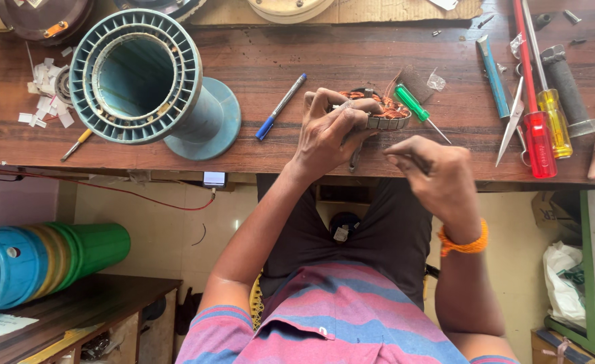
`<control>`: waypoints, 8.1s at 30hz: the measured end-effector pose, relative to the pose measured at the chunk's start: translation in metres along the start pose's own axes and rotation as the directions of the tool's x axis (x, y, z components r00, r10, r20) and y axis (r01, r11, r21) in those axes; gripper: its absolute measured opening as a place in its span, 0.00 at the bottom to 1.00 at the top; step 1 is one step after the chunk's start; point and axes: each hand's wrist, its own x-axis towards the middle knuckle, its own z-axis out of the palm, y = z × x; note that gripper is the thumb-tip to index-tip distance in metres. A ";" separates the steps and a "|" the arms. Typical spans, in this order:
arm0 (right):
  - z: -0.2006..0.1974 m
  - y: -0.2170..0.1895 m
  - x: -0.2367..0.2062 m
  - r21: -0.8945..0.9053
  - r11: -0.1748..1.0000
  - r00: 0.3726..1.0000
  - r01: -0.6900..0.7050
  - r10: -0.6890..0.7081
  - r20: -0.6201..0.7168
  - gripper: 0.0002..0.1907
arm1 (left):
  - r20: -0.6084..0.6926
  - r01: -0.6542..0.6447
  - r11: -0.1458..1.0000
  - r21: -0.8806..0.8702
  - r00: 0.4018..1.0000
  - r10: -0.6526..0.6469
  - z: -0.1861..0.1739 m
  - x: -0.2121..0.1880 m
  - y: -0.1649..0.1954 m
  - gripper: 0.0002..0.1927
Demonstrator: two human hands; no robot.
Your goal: The person works on a small electric motor armature at a workbench, pressing and arranging copper windings around the commotor core with both hands and repositioning the armature repeatedly. They pick up a green-handled screwdriver to work on the windings, set it down, and continue adjusting the copper wires by hand.
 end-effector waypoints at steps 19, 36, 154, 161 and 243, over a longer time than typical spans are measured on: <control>0.036 0.019 -0.006 0.246 0.967 0.998 0.061 -0.050 -0.049 0.03 | -0.192 -0.243 0.968 0.067 0.949 0.252 0.011 -0.016 -0.013 0.11; 0.017 -0.015 0.066 0.022 0.990 0.987 0.138 -0.136 -0.081 0.04 | -0.242 -0.117 0.992 0.053 0.962 0.126 0.016 -0.019 -0.010 0.13; 0.031 0.032 -0.013 0.149 0.987 0.992 0.058 -0.041 -0.115 0.03 | -0.081 -0.291 0.950 -0.113 0.956 0.283 -0.003 -0.005 -0.014 0.10; 0.007 0.004 0.007 0.168 0.983 0.986 0.075 -0.048 -0.159 0.02 | -0.149 -0.183 0.966 -0.183 0.976 0.157 0.008 -0.008 -0.012 0.12; 0.008 0.015 0.067 0.041 0.999 0.985 0.000 0.007 -0.173 0.03 | 0.061 -0.121 0.985 -0.125 0.990 0.129 -0.008 0.003 -0.005 0.13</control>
